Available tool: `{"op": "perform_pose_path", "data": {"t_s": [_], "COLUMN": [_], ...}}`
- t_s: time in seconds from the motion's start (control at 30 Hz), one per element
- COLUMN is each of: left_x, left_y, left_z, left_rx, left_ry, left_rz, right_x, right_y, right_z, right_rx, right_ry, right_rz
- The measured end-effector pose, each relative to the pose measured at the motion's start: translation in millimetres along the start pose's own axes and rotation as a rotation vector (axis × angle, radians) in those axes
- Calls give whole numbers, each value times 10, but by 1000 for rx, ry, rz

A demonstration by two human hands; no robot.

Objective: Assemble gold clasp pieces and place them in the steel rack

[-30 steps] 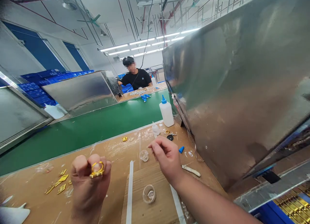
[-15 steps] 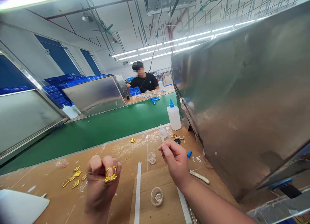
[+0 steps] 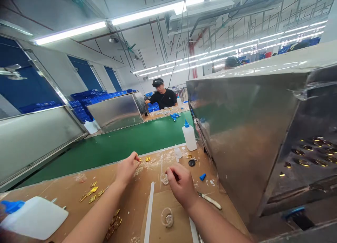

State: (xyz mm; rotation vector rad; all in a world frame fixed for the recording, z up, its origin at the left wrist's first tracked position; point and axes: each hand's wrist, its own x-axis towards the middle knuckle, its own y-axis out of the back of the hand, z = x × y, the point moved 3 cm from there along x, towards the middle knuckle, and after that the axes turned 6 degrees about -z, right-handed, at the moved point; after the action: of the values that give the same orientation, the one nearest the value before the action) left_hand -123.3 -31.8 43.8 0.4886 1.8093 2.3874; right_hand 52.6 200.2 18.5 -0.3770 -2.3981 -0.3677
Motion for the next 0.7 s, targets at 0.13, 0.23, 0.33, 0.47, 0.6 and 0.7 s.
{"op": "perform_pose_path", "data": {"t_s": [0.13,0.23,0.33,0.47,0.6,0.7], "left_x": [170,170,111,-14,-204,-449], "left_y": [-122,-180,-189,-11,326,462], "left_z": [13,39,54,-14,-273,-544], "left_rx": [153,207,220,174,94,16], "left_ry": [-37,-74,-93,-68,-18,-22], "left_rz": [-70,-93,-111,-105,-196,-430], "right_x": [-4,-1,0,3,25,46], "right_y": [-9,-23,-35,-27,0,9], "right_z": [-28,-41,-27,10,51,70], "right_rx": [-38,-65,-99,-103,-144,-195], "right_ry": [44,58,47,45,-7,-52], "right_rz": [-42,-71,-90,-86,-58,-50]}}
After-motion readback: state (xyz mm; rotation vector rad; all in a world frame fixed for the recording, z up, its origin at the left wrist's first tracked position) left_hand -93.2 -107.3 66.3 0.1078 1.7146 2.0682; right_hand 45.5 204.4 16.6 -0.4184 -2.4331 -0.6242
